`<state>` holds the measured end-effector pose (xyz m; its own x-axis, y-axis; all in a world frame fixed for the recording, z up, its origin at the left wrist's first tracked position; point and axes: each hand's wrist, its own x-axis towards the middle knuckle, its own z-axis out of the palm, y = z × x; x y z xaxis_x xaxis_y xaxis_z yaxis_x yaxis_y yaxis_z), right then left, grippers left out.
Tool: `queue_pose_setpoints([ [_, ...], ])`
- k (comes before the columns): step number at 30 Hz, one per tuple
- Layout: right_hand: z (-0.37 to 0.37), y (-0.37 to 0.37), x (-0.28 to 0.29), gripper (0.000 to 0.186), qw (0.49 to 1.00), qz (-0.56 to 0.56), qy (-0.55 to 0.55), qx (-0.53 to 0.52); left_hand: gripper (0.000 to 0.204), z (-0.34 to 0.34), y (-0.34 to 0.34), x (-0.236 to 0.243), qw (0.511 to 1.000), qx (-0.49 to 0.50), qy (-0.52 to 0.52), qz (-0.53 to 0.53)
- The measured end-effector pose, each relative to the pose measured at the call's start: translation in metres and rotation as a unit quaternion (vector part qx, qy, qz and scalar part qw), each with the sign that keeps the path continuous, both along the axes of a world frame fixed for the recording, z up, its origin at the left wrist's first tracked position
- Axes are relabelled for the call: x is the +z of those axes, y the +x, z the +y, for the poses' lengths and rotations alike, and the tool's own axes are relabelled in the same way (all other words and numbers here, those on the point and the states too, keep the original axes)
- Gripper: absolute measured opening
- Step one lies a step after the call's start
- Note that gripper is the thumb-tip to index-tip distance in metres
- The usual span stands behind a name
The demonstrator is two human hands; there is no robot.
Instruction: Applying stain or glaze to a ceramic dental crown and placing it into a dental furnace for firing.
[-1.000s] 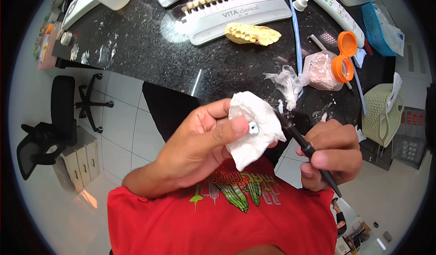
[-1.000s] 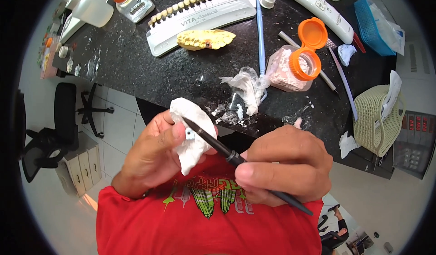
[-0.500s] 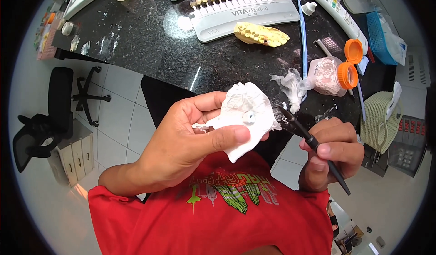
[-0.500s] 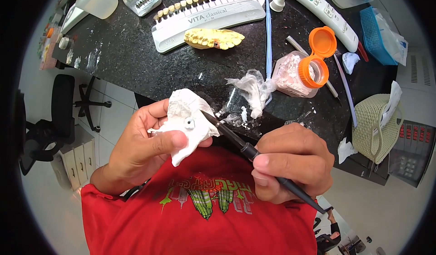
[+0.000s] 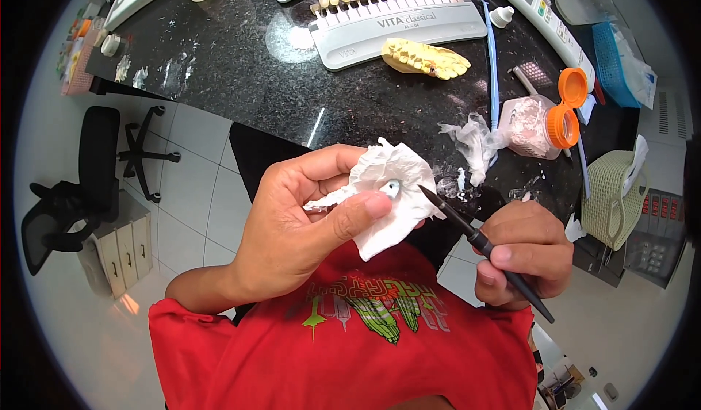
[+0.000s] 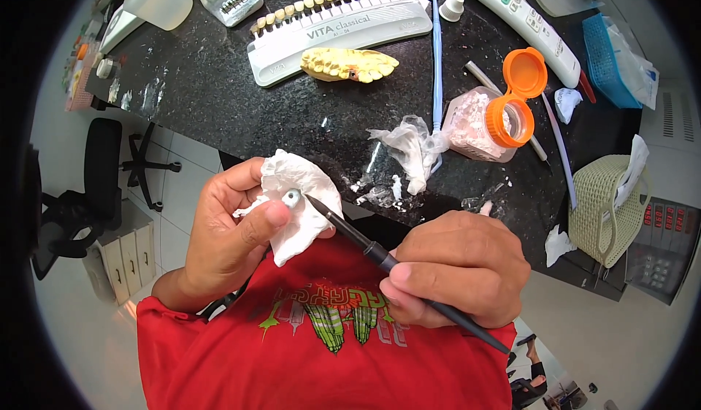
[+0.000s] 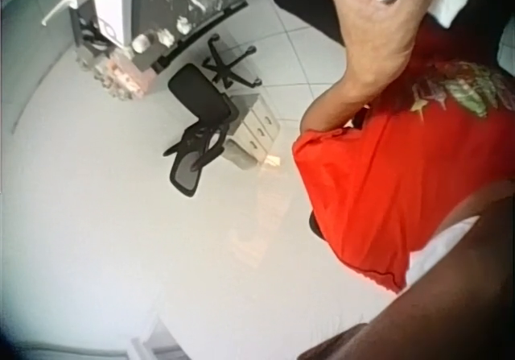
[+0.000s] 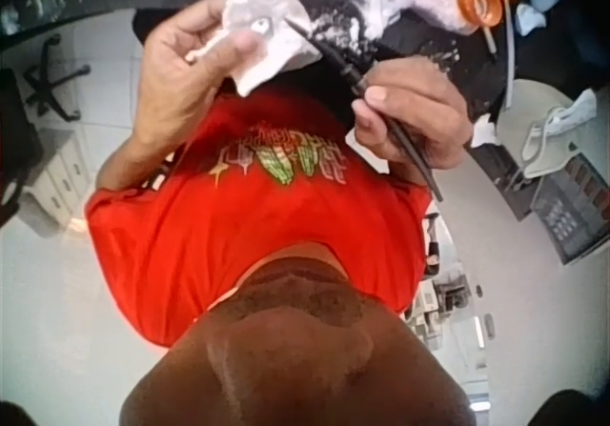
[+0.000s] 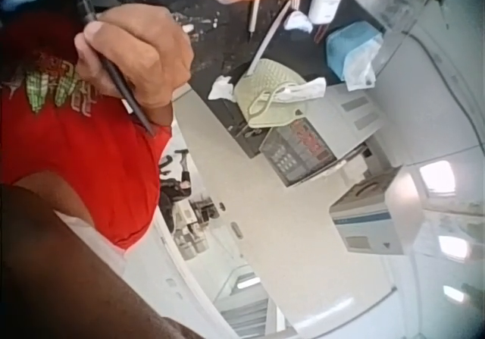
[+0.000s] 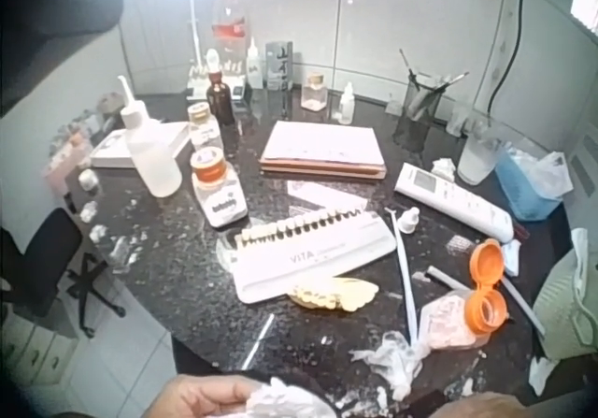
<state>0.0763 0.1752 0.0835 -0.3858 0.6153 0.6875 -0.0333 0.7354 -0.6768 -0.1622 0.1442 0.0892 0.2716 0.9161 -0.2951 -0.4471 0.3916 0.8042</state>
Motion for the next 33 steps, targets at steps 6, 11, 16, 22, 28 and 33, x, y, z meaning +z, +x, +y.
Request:
queue_pose_setpoints([
  [6,-0.0005,-0.0078,0.0037,0.031,0.999,-0.038,0.017,-0.024,0.028,0.0042,-0.0025,-0.0055,1.000,-0.001,0.009,0.021],
  [11,0.0008,-0.0058,0.0050,0.029,0.997,-0.072,0.019,-0.006,0.028,0.0063,-0.0032,-0.0068,1.000,-0.006,-0.004,0.018],
  [16,0.0023,-0.0069,0.0067,0.028,0.995,-0.096,0.013,-0.007,0.035,0.0069,0.0005,-0.0062,0.999,0.009,-0.010,0.037],
  [22,0.0018,-0.0090,0.0058,0.027,0.995,-0.100,0.011,-0.018,0.036,0.0066,-0.0001,-0.0077,1.000,0.000,-0.005,0.029],
  [28,0.0026,-0.0094,0.0055,0.028,0.994,-0.109,0.020,-0.014,0.036,0.0063,0.0011,-0.0084,1.000,0.012,-0.001,0.028],
  [33,0.0016,-0.0070,0.0065,0.027,0.995,-0.100,0.010,-0.014,0.035,0.0054,-0.0005,-0.0089,1.000,0.006,-0.009,0.028],
])
